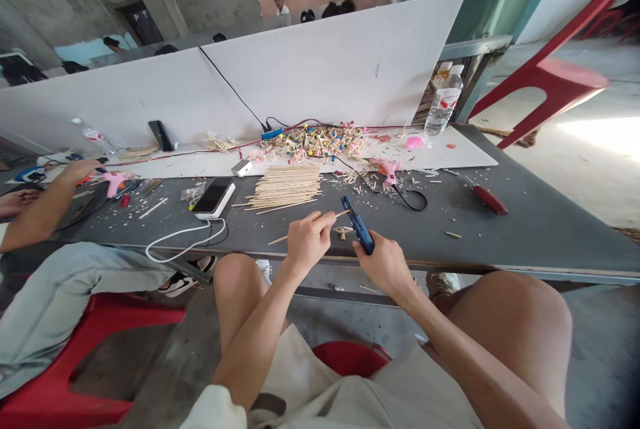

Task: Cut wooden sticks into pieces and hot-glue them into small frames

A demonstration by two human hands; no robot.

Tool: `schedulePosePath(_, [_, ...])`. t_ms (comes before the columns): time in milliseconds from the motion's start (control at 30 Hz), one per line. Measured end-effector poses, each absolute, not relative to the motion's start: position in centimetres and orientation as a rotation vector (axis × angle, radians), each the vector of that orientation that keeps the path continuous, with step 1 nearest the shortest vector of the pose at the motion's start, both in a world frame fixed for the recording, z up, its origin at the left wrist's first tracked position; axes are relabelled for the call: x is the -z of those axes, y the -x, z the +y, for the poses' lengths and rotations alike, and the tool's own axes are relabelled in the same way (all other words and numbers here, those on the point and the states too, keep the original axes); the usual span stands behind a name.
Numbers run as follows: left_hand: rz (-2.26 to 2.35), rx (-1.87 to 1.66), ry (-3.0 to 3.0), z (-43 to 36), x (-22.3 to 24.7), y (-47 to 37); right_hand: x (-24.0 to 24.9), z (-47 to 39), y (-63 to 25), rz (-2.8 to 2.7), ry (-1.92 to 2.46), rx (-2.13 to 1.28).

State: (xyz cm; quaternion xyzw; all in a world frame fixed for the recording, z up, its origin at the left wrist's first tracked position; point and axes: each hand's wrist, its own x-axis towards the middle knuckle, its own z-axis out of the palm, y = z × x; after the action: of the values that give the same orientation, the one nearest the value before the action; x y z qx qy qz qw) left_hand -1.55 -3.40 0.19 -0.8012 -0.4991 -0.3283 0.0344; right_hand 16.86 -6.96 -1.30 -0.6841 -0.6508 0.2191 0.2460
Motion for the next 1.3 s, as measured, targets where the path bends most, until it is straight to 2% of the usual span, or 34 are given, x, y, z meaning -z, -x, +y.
schedulePosePath(500, [-1.483, 1.111, 2.509, -3.0, 0.2, 1.3, 0.9, -7.2, -17.3, -1.844, 1.885, -0.529])
schedulePosePath(867, [-1.768, 1.368, 2.786, -3.6, -2.0, 1.5, 0.6, -7.7, -17.8, -1.871, 1.737, -0.387])
schedulePosePath(1133, [-1.935, 1.399, 3.011, -3.5, -2.5, 2.1, 0.7, -7.7, -18.2, -1.860, 1.682, -0.465])
schedulePosePath(1300, [-1.913, 1.478, 2.925, -3.4, -1.9, 1.9, 0.6, -7.8, -18.1, -1.829, 1.671, -0.558])
